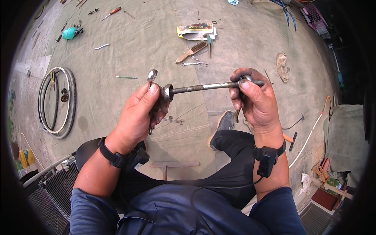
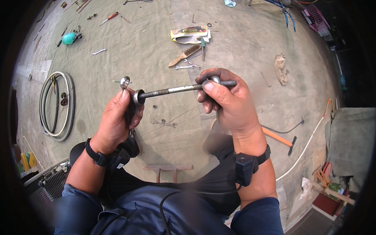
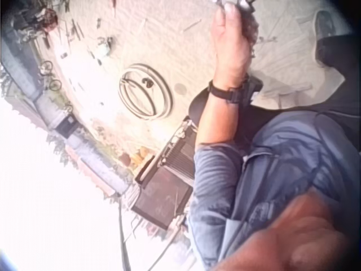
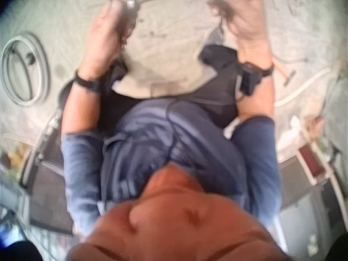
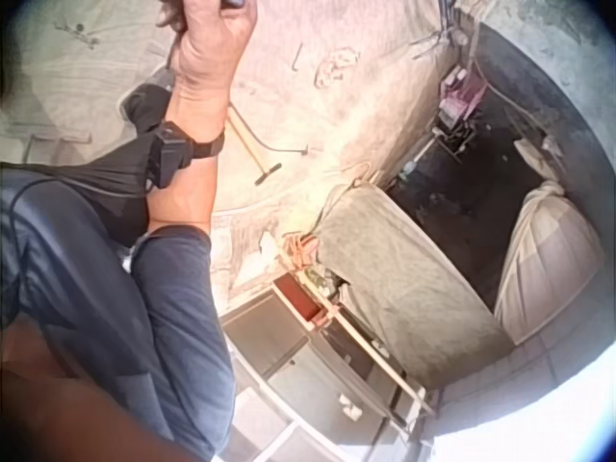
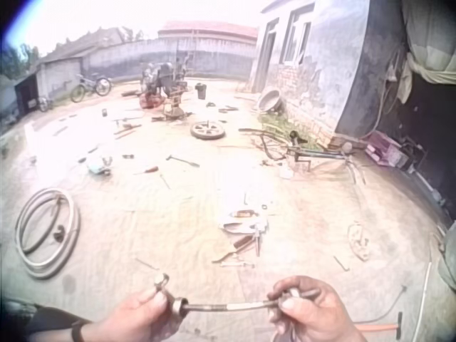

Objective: The person uses a wrench to tighten and loosen nuts on a threaded rod with a ball joint. They repeatedly adjust the nuts, remove one, and place it on the floor before reattaching it.

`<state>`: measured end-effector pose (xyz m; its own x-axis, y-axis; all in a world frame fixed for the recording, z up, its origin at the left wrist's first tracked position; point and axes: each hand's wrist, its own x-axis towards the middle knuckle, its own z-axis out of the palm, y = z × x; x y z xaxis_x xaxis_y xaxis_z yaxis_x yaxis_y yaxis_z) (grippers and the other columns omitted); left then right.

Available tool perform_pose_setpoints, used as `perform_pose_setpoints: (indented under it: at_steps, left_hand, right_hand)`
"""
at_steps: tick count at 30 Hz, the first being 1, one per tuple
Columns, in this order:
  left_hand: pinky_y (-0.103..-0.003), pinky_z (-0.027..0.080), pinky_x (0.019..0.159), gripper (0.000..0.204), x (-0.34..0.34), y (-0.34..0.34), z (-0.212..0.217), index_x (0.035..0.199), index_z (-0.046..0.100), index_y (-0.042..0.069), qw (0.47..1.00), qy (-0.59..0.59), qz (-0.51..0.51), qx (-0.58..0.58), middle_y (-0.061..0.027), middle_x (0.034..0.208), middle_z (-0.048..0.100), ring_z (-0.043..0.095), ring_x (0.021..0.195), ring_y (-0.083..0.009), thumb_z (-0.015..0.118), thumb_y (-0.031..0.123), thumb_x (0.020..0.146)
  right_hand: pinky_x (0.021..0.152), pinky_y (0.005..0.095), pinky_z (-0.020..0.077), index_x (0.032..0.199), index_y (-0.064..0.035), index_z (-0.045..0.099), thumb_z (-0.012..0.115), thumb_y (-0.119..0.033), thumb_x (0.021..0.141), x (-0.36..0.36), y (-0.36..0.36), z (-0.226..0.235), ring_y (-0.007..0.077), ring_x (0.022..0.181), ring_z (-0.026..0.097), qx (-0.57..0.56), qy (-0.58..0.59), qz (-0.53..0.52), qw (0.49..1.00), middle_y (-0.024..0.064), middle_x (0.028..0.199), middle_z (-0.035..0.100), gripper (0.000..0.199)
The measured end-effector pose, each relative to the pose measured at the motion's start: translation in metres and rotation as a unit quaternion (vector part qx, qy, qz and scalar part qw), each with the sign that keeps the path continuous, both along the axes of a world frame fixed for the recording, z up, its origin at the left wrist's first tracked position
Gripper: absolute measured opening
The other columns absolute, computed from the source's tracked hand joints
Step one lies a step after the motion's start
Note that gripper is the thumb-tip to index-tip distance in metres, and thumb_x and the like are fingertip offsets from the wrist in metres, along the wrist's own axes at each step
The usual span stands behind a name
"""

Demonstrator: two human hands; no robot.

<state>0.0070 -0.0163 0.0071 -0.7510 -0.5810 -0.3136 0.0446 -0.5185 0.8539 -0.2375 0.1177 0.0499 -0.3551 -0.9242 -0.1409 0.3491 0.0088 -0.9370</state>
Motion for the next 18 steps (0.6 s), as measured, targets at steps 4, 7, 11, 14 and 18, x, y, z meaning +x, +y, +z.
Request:
perform_pose_setpoints:
  at_steps: [4, 7, 11, 14, 18]
  left_hand:
    - [-0.019, 0.034, 0.048, 0.026, -0.002, 0.002, 0.007, 0.094, 0.056, 0.011, 1.0, -0.007, 0.001, -0.009, 0.0005, 0.074, 0.058, 0.048, 0.057, -0.004, 0.05, 0.035, 0.104]
    - [-0.019, 0.035, 0.048, 0.026, -0.002, 0.002, 0.007, 0.094, 0.055, 0.011, 1.0, 0.006, 0.001, 0.001, -0.0007, 0.075, 0.058, 0.048, 0.058, -0.0047, 0.051, 0.035, 0.103]
    - [-0.019, 0.035, 0.048, 0.025, 0.0, -0.001, 0.004, 0.097, 0.055, 0.01, 0.999, 0.035, 0.007, 0.033, -0.0033, 0.077, 0.06, 0.05, 0.058, -0.0065, 0.053, 0.034, 0.101]
    - [-0.02, 0.036, 0.048, 0.024, 0.0, -0.002, 0.004, 0.1, 0.054, 0.008, 0.997, 0.047, 0.012, 0.058, -0.0056, 0.08, 0.061, 0.051, 0.059, -0.0087, 0.054, 0.032, 0.099]
    - [-0.022, 0.038, 0.049, 0.024, 0.003, -0.006, 0.001, 0.106, 0.053, 0.005, 0.992, 0.087, 0.0, 0.088, -0.0106, 0.088, 0.063, 0.054, 0.063, -0.012, 0.052, 0.027, 0.095]
  right_hand:
    - [0.052, 0.0186, 0.0445, 0.105, 0.0014, 0.065, 0.065, -0.014, 0.089, -0.001, 0.0, 0.0, 0.0086, 0.058, 0.058, 0.001, 0.001, 0.002, 1.0, 0.007, 0.077, 0.067, 0.022]
    - [0.052, 0.0189, 0.045, 0.105, 0.0013, 0.065, 0.065, -0.014, 0.089, -0.001, 0.0, 0.0, 0.0089, 0.058, 0.058, 0.002, 0.001, -0.004, 1.0, 0.0071, 0.077, 0.067, 0.022]
    - [0.05, 0.023, 0.0469, 0.107, 0.0025, 0.063, 0.066, -0.018, 0.089, -0.005, 0.001, 0.002, 0.0134, 0.061, 0.057, 0.006, 0.018, -0.008, 1.0, 0.0108, 0.079, 0.062, 0.028]
    - [0.051, 0.0236, 0.0467, 0.108, 0.0031, 0.063, 0.066, -0.017, 0.089, -0.008, 0.003, 0.001, 0.0141, 0.064, 0.058, -0.001, 0.001, -0.012, 1.0, 0.0111, 0.082, 0.063, 0.027]
    - [0.052, 0.0246, 0.0478, 0.11, 0.004, 0.063, 0.065, -0.014, 0.09, -0.012, 0.005, -0.001, 0.0152, 0.07, 0.061, -0.007, -0.012, -0.017, 1.0, 0.0116, 0.09, 0.064, 0.027]
